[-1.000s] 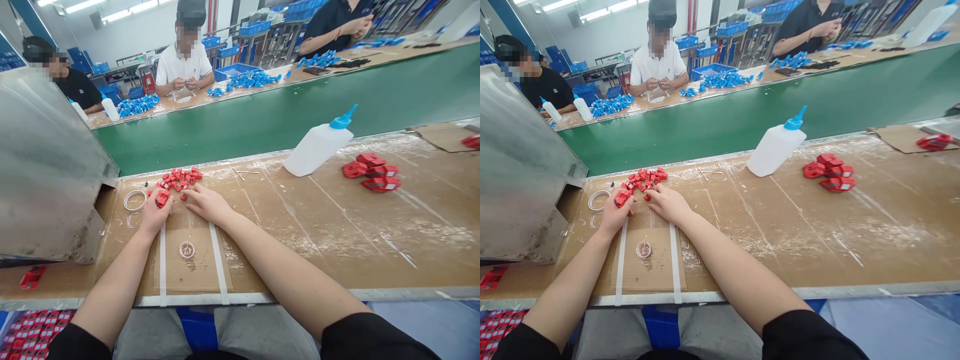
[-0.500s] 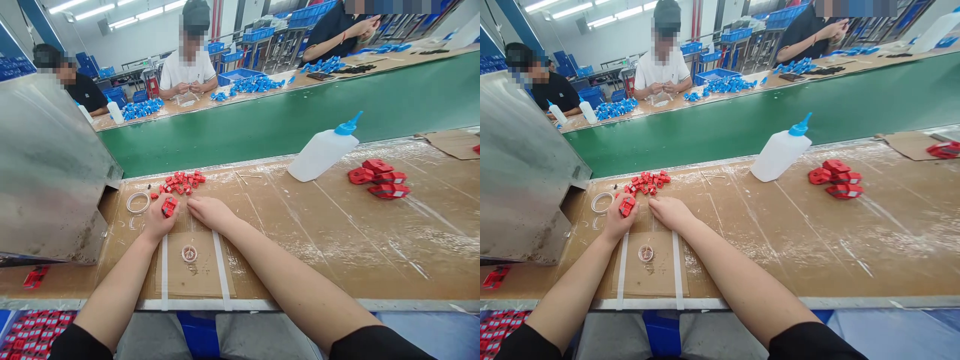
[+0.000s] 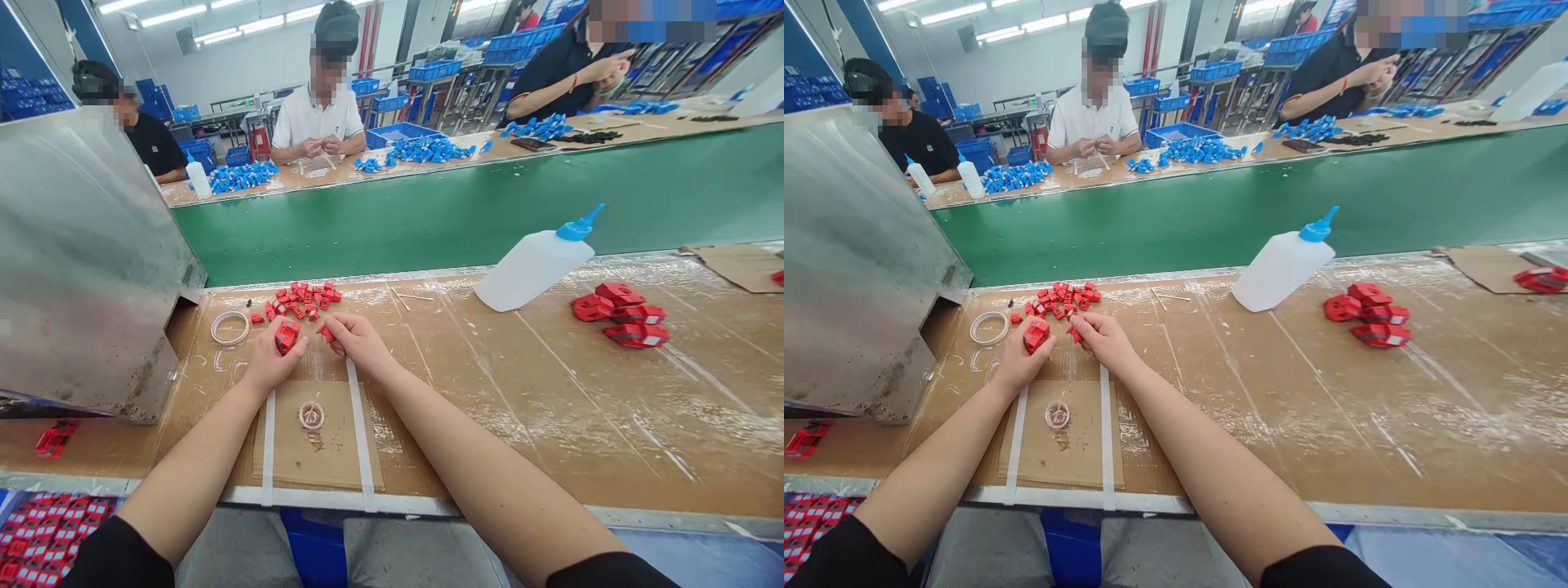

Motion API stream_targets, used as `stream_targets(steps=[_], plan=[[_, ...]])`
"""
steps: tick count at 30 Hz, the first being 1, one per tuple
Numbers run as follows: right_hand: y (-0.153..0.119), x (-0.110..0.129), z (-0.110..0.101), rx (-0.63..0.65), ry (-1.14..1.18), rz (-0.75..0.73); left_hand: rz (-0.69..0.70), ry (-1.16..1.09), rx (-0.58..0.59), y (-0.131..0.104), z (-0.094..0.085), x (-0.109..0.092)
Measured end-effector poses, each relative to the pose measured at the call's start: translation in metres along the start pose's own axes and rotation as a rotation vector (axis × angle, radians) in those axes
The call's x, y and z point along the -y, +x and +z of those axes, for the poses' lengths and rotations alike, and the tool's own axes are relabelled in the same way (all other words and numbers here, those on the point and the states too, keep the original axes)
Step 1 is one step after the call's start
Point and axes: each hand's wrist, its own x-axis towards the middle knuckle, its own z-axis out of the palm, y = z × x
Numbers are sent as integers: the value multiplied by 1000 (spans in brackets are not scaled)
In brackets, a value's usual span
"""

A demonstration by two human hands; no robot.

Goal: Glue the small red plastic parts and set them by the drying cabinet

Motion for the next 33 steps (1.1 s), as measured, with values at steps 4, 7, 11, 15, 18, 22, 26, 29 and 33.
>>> stream_targets(steps=[4,7,11,15,18,22,26,29,33], plan=[[-3,3,1,7,86,13,-41,-77,40,-2,1,1],[-6,5,3,-1,61,-20,-43,-83,55,-3,4,3],[-15,7,9,-123,-125,-143,-11,39,66,-5,7,2],[-23,10,14,-295,-403,-358,4,101,129,-8,8,-3],[-26,9,17,-269,-377,-363,34,127,154,-9,8,-6],[-26,1,21,-263,-292,-292,31,247,141,-12,11,-5],[-26,-8,25,-289,-341,-252,43,360,133,-13,14,-4],[-26,-9,23,-221,-511,-316,35,433,121,-13,15,-3],[-25,1,14,-57,-930,-356,53,496,121,-12,14,-1]])
